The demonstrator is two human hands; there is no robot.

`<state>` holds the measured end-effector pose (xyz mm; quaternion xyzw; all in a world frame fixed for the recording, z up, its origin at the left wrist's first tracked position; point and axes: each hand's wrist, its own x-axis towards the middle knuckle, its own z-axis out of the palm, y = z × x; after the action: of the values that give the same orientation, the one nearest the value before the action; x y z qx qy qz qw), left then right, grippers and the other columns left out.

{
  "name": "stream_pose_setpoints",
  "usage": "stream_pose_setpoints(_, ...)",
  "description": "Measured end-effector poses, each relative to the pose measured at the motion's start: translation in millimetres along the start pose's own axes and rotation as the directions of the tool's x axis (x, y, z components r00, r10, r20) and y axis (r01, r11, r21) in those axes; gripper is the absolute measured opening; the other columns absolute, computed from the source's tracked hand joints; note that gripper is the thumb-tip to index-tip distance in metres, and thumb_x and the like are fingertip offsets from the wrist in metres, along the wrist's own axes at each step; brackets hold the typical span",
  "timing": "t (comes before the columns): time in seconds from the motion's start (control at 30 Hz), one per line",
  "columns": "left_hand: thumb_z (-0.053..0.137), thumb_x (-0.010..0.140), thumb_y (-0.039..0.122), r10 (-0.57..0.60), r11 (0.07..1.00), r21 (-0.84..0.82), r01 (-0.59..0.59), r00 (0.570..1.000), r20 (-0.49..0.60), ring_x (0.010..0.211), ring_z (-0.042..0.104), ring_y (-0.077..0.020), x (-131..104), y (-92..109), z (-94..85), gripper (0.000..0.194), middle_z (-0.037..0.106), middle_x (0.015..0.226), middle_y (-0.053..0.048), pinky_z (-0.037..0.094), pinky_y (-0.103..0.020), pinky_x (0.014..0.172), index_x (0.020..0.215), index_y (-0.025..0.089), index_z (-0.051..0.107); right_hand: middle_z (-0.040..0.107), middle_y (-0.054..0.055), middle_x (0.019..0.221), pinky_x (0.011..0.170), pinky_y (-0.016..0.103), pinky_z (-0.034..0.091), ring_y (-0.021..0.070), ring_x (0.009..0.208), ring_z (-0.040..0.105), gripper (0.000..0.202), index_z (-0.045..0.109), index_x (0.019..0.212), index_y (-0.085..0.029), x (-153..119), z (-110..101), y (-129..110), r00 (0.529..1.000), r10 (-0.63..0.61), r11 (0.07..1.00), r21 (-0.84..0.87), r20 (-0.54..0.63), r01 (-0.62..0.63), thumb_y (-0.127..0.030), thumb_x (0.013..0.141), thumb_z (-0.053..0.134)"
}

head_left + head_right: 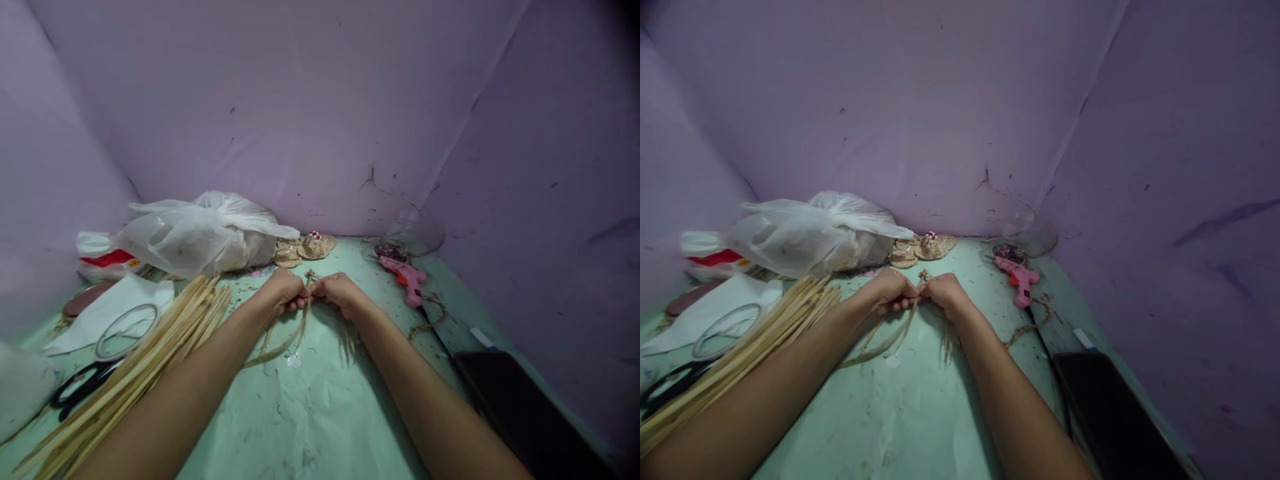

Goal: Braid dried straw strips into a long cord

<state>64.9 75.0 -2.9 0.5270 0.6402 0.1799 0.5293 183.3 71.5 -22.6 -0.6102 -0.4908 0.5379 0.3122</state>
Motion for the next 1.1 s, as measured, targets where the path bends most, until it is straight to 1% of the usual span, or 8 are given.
stream_pose_setpoints(0.13, 0.046, 0.057, 0.005, 0.009, 1.0, -0.018, -0.009, 1.0, 0.01, 0.034, 0.045, -0.0084, 3, -3, 3.6, 0.01, 0.051, 0.04, -0.002, 0.032, -0.018, 0.036, 0.049, 0.01, 0.05, 0.042, -0.004, 0.034, 0.032, 0.019, 0.015, 0.0032, 0.029, 0.025, 0.006, 0.058, 0.053, -0.011, 0, -1, -1, 0.999, 0.041, 0.999, -0.005, -0.009, -0.041, -0.01, 0.055, 0.052)
stream_pose_setpoints(0.23, 0.049, 0.058, 0.011, 0.118, 0.986, 0.119, -0.113, 0.992, -0.032, 0.035, 0.044, -0.0082, 5, -6, 3.5, 0.008, 0.052, 0.043, -0.002, 0.031, -0.019, 0.037, 0.051, 0.011, 0.053, 0.044, -0.004, 0.035, 0.032, 0.02, 0.014, 0.003, 0.03, 0.024, 0.007, 0.059, 0.056, -0.011, 0, -2, -1, 0.998, 0.063, 0.998, 0.013, 0.006, -0.063, -0.012, 0.054, 0.052)
stream_pose_setpoints(0.37, 0.055, 0.053, 0.019, 0.344, 0.858, 0.451, -0.247, 0.927, -0.147, 0.042, 0.045, -0.0098, 7, -11, 2.4, 0.008, 0.053, 0.046, -0.001, 0.029, -0.021, 0.041, 0.054, 0.013, 0.059, 0.043, -0.004, 0.037, 0.032, 0.02, 0.013, 0.0032, 0.03, 0.023, 0.01, 0.06, 0.059, -0.01, 1, -1, -1, 0.996, 0.09, 0.996, 0.015, -0.007, -0.09, -0.011, 0.052, 0.052)
stream_pose_setpoints(0.47, 0.057, 0.052, 0.028, 0.435, 0.756, 0.614, -0.229, 0.876, -0.209, 0.049, 0.048, -0.0127, 5, -11, 2.0, 0.014, 0.055, 0.05, -0.003, 0.028, -0.022, 0.044, 0.053, 0.014, 0.06, 0.036, -0.006, 0.033, 0.032, 0.021, 0.012, 0.0034, 0.029, 0.021, 0.009, 0.058, 0.058, -0.01, 1, -1, -2, 0.994, 0.107, 0.994, 0.036, -0.027, -0.106, -0.011, 0.053, 0.051)
stream_pose_setpoints(0.7, 0.055, 0.056, 0.029, 0.517, 0.723, 0.622, -0.301, 0.833, -0.196, 0.048, 0.045, -0.0113, 10, -15, 1.5, 0.015, 0.051, 0.048, -0.001, 0.026, -0.021, 0.043, 0.053, 0.015, 0.057, 0.03, -0.007, 0.031, 0.032, 0.021, 0.011, 0.0035, 0.029, 0.02, 0.007, 0.048, 0.051, -0.012, 0, 0, -6, 0.985, 0.143, 0.987, 0.083, -0.094, -0.136, -0.012, 0.055, 0.054)
stream_pose_setpoints(0.87, 0.058, 0.057, 0.032, 0.444, 0.822, 0.39, -0.415, 0.896, 0.016, 0.04, 0.044, -0.0092, 13, -18, -4.1, 0.02, 0.048, 0.045, 0.003, 0.028, -0.018, 0.039, 0.065, 0.014, 0.055, 0.03, -0.008, 0.031, 0.033, 0.021, 0.012, 0.004, 0.029, 0.021, 0.004, 0.055, 0.059, -0.01, 1, 1, -4, 0.986, 0.137, 0.988, 0.082, -0.1, -0.129, -0.011, 0.055, 0.054)
stream_pose_setpoints(1.0, 0.063, 0.054, 0.03, 0.275, 0.847, 0.407, -0.342, 0.937, 0.214, 0.038, 0.044, -0.0098, 5, -15, -28.1, 0.019, 0.048, 0.043, 0.002, 0.03, -0.019, 0.038, 0.06, 0.014, 0.054, 0.039, -0.005, 0.035, 0.033, 0.02, 0.015, 0.0043, 0.03, 0.026, 0.006, 0.058, 0.061, -0.01, 3, 0, -1, 0.99, 0.126, 0.989, 0.089, -0.059, -0.121, -0.014, 0.057, 0.056)
stream_pose_setpoints(1.1, 0.068, 0.049, 0.023, 0.15, 0.803, 0.578, -0.144, 0.988, 0.037, 0.037, 0.042, -0.01, 2, -13, -56.0, 0.021, 0.042, 0.035, 0.002, 0.027, -0.019, 0.038, 0.045, 0.014, 0.05, 0.044, -0.004, 0.037, 0.033, 0.02, 0.015, 0.0038, 0.03, 0.026, 0.006, 0.059, 0.061, -0.011, 3, -1, 0, 0.99, 0.136, 0.987, 0.091, -0.033, -0.133, -0.016, 0.058, 0.058)
